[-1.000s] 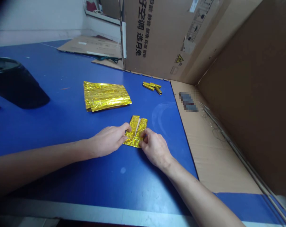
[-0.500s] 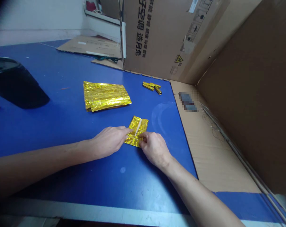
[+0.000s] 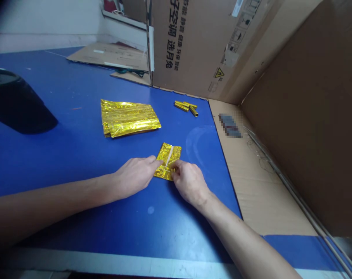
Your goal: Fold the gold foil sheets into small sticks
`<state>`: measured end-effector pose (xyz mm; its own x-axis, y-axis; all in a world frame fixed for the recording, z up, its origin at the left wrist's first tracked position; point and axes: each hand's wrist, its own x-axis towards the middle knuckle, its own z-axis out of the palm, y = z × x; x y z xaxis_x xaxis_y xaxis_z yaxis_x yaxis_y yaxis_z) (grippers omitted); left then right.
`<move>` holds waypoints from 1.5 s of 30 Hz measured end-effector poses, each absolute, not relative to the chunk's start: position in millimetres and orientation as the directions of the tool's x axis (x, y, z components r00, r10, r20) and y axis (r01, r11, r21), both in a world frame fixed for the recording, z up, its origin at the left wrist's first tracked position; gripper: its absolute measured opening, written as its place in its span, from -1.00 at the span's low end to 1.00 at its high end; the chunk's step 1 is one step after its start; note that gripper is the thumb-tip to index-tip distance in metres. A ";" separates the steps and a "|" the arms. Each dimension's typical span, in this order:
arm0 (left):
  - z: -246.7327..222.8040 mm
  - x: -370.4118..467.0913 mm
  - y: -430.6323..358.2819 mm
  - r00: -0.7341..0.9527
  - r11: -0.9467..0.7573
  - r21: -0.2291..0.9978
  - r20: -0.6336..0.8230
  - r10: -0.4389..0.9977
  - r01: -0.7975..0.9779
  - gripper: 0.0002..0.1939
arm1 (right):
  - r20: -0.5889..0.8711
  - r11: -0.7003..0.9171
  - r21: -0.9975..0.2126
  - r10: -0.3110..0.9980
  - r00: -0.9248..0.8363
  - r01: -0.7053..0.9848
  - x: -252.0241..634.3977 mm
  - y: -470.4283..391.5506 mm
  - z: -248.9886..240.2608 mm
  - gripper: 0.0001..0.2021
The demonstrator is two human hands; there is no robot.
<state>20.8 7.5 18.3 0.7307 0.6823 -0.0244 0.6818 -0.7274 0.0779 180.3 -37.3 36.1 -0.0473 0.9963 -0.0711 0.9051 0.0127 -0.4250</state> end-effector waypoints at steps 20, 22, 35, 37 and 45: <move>20.0 23.8 1.9 0.725 -0.725 -0.018 0.001 0.689 0.689 -0.73 | -0.026 0.077 -0.238 0.996 -0.086 0.968 173.7 -42.6 29.2 -0.84; 20.2 23.3 2.0 0.717 -0.716 -0.013 0.003 0.697 0.697 -0.74 | -0.022 0.090 -0.215 0.995 -0.097 0.972 172.2 -44.6 29.0 -0.83; 14.8 18.1 6.0 0.836 -0.846 -0.042 0.186 0.516 0.532 -0.83 | 0.219 0.255 0.154 0.933 -0.284 0.955 177.1 -58.9 17.5 -0.80; 14.8 16.2 7.6 0.859 -0.870 -0.060 0.201 0.470 0.490 -0.84 | 0.259 0.315 0.147 0.903 -0.344 0.938 180.1 -61.6 16.8 -0.80; 18.4 1.7 -14.2 0.869 -0.884 -0.028 0.202 0.452 0.466 -0.57 | 0.190 0.395 0.065 0.897 -0.400 0.916 186.0 -78.2 20.1 -0.66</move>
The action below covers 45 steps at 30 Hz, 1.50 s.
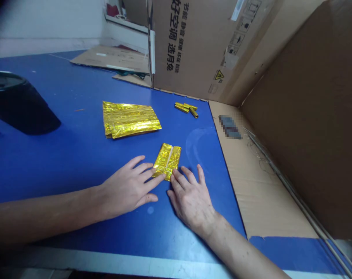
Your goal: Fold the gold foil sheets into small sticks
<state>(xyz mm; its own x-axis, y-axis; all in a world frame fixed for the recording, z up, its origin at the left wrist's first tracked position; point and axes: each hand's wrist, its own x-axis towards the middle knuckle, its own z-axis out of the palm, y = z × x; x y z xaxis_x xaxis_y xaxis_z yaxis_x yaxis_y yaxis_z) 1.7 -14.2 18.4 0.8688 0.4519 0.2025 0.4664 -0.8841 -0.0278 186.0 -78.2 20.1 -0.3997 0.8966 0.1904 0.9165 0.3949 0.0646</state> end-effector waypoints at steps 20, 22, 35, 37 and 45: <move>13.0 -14.0 -19.3 0.848 -0.854 -0.002 0.125 0.515 0.520 -0.36 | 0.129 0.354 0.104 0.922 -0.365 0.930 173.1 -99.5 15.7 -0.46; 12.3 -15.8 -13.9 0.858 -0.865 0.008 0.125 0.498 0.501 -0.40 | 0.138 0.352 0.115 0.921 -0.365 0.929 169.2 -103.5 15.0 -0.42; 10.2 -11.7 10.7 0.889 -0.899 0.025 0.139 0.436 0.437 -0.55 | 0.113 0.455 0.103 0.878 -0.464 0.885 154.2 -119.0 24.1 -0.32; 13.0 -5.5 5.8 0.876 -0.890 0.014 0.168 0.451 0.456 -0.56 | 0.087 0.477 0.068 0.872 -0.481 0.876 152.0 -119.4 26.0 -0.33; 5.0 5.6 -7.0 0.838 -0.849 -0.082 0.237 0.492 0.522 -0.56 | 0.000 0.453 -0.050 0.891 -0.454 0.890 155.2 -120.3 29.4 -0.38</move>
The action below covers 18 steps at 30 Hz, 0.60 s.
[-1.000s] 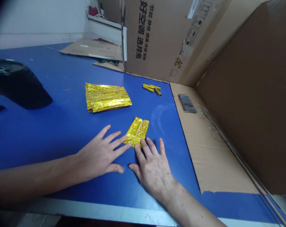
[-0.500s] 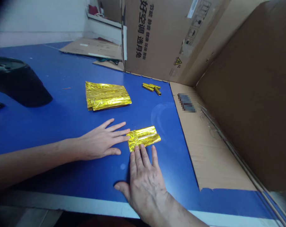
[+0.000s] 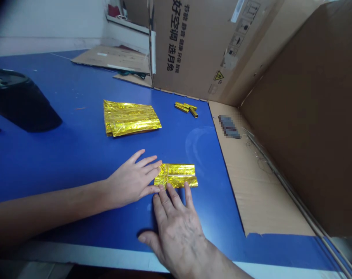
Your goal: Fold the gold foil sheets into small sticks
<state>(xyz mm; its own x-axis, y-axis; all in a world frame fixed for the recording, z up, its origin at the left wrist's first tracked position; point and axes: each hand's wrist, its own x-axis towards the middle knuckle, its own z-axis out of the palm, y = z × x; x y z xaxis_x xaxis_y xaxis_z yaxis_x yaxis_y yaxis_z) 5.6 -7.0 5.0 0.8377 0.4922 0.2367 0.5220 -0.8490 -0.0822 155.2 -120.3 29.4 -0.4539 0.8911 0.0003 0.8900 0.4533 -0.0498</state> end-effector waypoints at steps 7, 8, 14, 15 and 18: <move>-2.2 6.4 -10.5 0.811 -0.831 -0.090 0.298 0.503 0.548 -0.56 | -0.039 0.462 -0.085 0.884 -0.466 0.883 172.0 -112.3 32.5 -0.43; -2.4 6.4 -10.9 0.810 -0.831 -0.090 0.302 0.503 0.549 -0.56 | -0.046 0.468 -0.080 0.880 -0.473 0.880 172.6 -111.8 33.5 -0.43; -0.5 6.5 -13.5 0.814 -0.843 -0.094 0.335 0.475 0.530 -0.52 | -0.021 0.457 -0.086 0.888 -0.460 0.885 172.5 -112.2 35.2 -0.47; -0.3 6.7 -14.2 0.813 -0.843 -0.095 0.340 0.473 0.530 -0.52 | -0.019 0.462 -0.085 0.885 -0.465 0.883 172.5 -112.2 34.7 -0.48; -0.6 7.0 -15.8 0.812 -0.840 -0.104 0.343 0.472 0.532 -0.52 | -0.013 0.481 -0.078 0.875 -0.483 0.873 172.7 -111.1 32.6 -0.48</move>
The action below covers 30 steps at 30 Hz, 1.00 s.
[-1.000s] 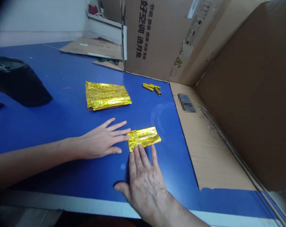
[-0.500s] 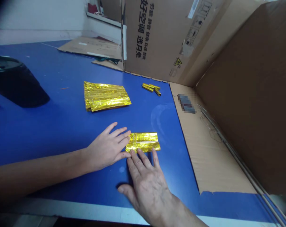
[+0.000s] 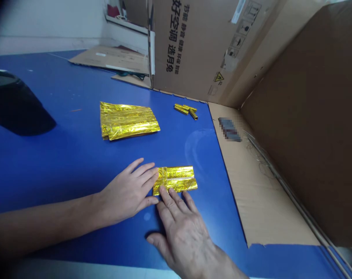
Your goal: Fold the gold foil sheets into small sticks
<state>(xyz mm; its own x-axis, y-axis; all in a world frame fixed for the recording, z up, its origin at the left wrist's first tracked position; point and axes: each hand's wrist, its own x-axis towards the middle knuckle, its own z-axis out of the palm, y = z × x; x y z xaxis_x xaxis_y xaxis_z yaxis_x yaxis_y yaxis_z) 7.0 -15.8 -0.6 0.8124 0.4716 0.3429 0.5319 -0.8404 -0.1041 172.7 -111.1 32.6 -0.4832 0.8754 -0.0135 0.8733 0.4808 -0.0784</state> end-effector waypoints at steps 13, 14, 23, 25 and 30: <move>3.4 10.2 -17.2 0.803 -0.827 -0.112 0.343 0.488 0.551 -0.71 | 0.022 0.489 -0.069 0.872 -0.489 0.869 171.8 -111.2 28.2 -0.50; 3.6 10.5 -17.3 0.803 -0.827 -0.106 0.336 0.493 0.553 -0.71 | 0.015 0.487 -0.072 0.873 -0.487 0.870 171.8 -111.7 27.9 -0.50; 6.8 11.5 -13.5 0.799 -0.821 -0.047 0.264 0.540 0.569 -0.60 | -0.015 0.462 -0.140 0.884 -0.468 0.876 172.1 -116.3 28.5 -0.45; 8.5 11.9 -12.6 0.800 -0.822 -0.031 0.254 0.543 0.568 -0.59 | -0.022 0.456 -0.140 0.886 -0.463 0.879 172.2 -117.1 29.1 -0.45; 5.5 11.6 -10.1 0.802 -0.834 -0.002 0.274 0.530 0.552 -0.55 | -0.033 0.452 -0.128 0.888 -0.460 0.883 169.9 -118.2 32.0 -0.47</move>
<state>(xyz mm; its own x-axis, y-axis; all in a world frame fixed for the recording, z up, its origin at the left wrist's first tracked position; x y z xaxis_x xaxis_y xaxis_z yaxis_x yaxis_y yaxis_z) 11.6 -10.1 5.5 0.8022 0.5304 0.2740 0.5519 -0.8339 -0.0016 169.9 -118.2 32.0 -0.4595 0.8875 -0.0335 0.8827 0.4522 -0.1282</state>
